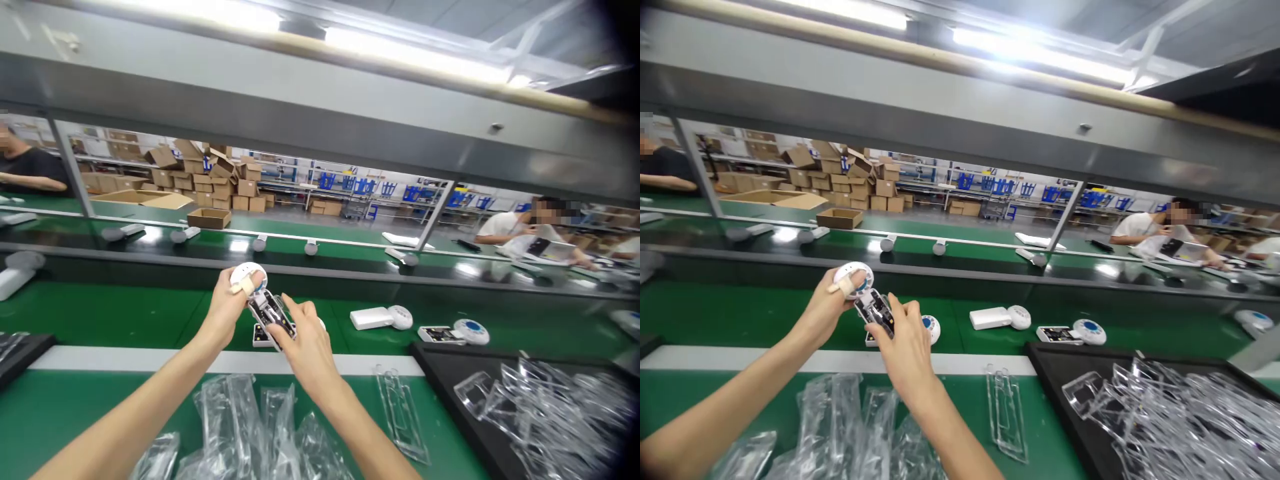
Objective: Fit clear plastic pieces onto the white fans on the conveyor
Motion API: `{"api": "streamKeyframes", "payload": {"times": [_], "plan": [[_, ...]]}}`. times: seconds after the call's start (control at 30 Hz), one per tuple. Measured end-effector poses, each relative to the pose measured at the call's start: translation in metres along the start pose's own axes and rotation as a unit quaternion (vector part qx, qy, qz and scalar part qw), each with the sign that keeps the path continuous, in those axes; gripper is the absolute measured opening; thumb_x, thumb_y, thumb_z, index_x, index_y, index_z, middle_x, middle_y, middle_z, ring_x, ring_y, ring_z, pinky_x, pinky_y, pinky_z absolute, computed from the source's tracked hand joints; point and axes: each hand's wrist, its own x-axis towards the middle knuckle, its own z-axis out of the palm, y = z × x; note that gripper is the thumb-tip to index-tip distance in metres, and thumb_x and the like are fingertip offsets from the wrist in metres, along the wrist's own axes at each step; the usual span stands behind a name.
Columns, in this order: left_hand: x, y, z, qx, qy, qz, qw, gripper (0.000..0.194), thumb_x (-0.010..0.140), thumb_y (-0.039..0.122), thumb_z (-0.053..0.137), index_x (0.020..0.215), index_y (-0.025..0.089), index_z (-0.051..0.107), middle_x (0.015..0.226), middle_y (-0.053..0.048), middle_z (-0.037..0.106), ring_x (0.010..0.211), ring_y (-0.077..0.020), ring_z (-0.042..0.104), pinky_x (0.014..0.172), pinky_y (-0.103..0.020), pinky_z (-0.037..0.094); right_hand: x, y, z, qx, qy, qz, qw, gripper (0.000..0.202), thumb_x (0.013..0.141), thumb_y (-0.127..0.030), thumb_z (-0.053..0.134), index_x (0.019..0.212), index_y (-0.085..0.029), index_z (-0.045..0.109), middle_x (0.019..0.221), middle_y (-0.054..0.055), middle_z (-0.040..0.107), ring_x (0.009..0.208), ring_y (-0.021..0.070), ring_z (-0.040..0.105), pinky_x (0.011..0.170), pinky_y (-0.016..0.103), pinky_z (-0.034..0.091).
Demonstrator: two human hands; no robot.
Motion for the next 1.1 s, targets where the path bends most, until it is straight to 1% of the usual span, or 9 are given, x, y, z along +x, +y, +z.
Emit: {"api": "streamKeyframes", "payload": {"times": [0.2, 0.3, 0.4, 0.63, 0.77, 0.83, 0.93, 1.0, 1.1], "plan": [[-0.003, 0.003, -0.015, -0.01, -0.022, -0.053, 0.998, 0.067, 0.057, 0.06, 0.075, 0.102, 0.014, 0.056, 0.094, -0.008, 0.064, 0.075, -0.0186, 0.061, 0.06, -0.029, 0.048, -0.004, -0.013, 0.034, -0.077, 0.071, -0.08, 0.991, 0.052, 0.093, -0.043, 0.045, 0.141, -0.026, 0.044, 0.097, 0.009, 0.052, 0.09, 0.0261, 0.056, 0.07, 0.041, 0.053], [-0.002, 0.002, -0.018, -0.014, -0.001, -0.057, 0.998, 0.068, 0.056, 0.058, 0.077, 0.103, 0.014, 0.054, 0.096, -0.009, 0.064, 0.074, -0.0181, 0.061, 0.059, -0.029, 0.049, -0.009, -0.008, 0.045, -0.12, 0.09, -0.093, 0.984, 0.052, 0.095, -0.041, 0.041, 0.144, -0.026, 0.039, 0.107, 0.014, 0.054, 0.098, 0.0303, 0.053, 0.077, 0.048, 0.051], [-0.004, -0.002, -0.017, -0.017, 0.02, -0.052, 0.998, 0.069, 0.055, 0.055, 0.079, 0.104, 0.014, 0.053, 0.096, -0.009, 0.063, 0.073, -0.0169, 0.06, 0.057, -0.027, 0.049, -0.013, -0.007, 0.052, -0.147, 0.061, -0.089, 0.983, 0.054, 0.096, -0.039, 0.04, 0.148, -0.026, 0.033, 0.111, 0.016, 0.058, 0.1, 0.0319, 0.054, 0.083, 0.052, 0.047], [-0.005, -0.006, -0.007, -0.02, 0.042, -0.005, 0.999, 0.069, 0.053, 0.051, 0.081, 0.105, 0.015, 0.05, 0.099, -0.007, 0.06, 0.073, -0.0147, 0.058, 0.061, -0.026, 0.047, -0.006, -0.016, 0.039, -0.186, -0.034, -0.04, 0.981, 0.057, 0.096, -0.033, 0.044, 0.15, -0.023, 0.027, 0.105, 0.014, 0.063, 0.094, 0.0299, 0.061, 0.077, 0.043, 0.05], [-0.011, -0.004, -0.009, -0.058, 0.01, 0.016, 0.998, 0.065, 0.057, 0.049, 0.08, 0.106, 0.017, 0.052, 0.101, -0.006, 0.061, 0.081, -0.016, 0.059, 0.068, -0.028, 0.049, -0.003, -0.008, 0.03, -0.136, -0.044, -0.044, 0.989, 0.059, 0.098, -0.034, 0.04, 0.152, -0.024, 0.019, 0.101, 0.01, 0.06, 0.091, 0.0255, 0.061, 0.075, 0.037, 0.051], [-0.016, -0.008, -0.012, -0.089, -0.054, -0.004, 0.995, 0.06, 0.059, 0.048, 0.08, 0.103, 0.016, 0.055, 0.102, -0.007, 0.062, 0.086, -0.017, 0.059, 0.073, -0.028, 0.049, -0.005, -0.006, 0.027, -0.133, -0.013, -0.068, 0.989, 0.058, 0.097, -0.034, 0.041, 0.152, -0.024, 0.022, 0.1, 0.01, 0.058, 0.093, 0.0249, 0.059, 0.081, 0.039, 0.049], [-0.023, -0.015, -0.015, -0.086, -0.147, -0.098, 0.981, 0.061, 0.056, 0.053, 0.08, 0.099, 0.014, 0.062, 0.098, -0.01, 0.065, 0.085, -0.0205, 0.061, 0.069, -0.029, 0.05, -0.008, -0.008, 0.02, -0.131, 0.005, -0.124, 0.984, 0.055, 0.095, -0.036, 0.045, 0.148, -0.028, 0.033, 0.103, 0.011, 0.058, 0.097, 0.0265, 0.056, 0.086, 0.042, 0.047], [-0.028, -0.016, -0.013, -0.069, -0.145, -0.13, 0.978, 0.063, 0.054, 0.056, 0.08, 0.098, 0.014, 0.064, 0.096, -0.01, 0.066, 0.086, -0.0227, 0.061, 0.064, -0.029, 0.05, -0.007, -0.009, 0.016, -0.09, 0.013, -0.133, 0.987, 0.049, 0.094, -0.037, 0.046, 0.143, -0.029, 0.042, 0.103, 0.01, 0.058, 0.097, 0.0257, 0.056, 0.087, 0.041, 0.046], [-0.037, -0.012, -0.005, -0.058, -0.079, -0.092, 0.991, 0.058, 0.053, 0.053, 0.08, 0.096, 0.016, 0.067, 0.1, -0.009, 0.066, 0.089, -0.0227, 0.061, 0.061, -0.025, 0.049, 0.0, -0.009, 0.016, 0.071, 0.09, -0.028, 0.993, 0.039, 0.096, -0.036, 0.036, 0.123, -0.022, 0.06, 0.096, 0.007, 0.061, 0.09, 0.0204, 0.059, 0.084, 0.034, 0.046]]}}
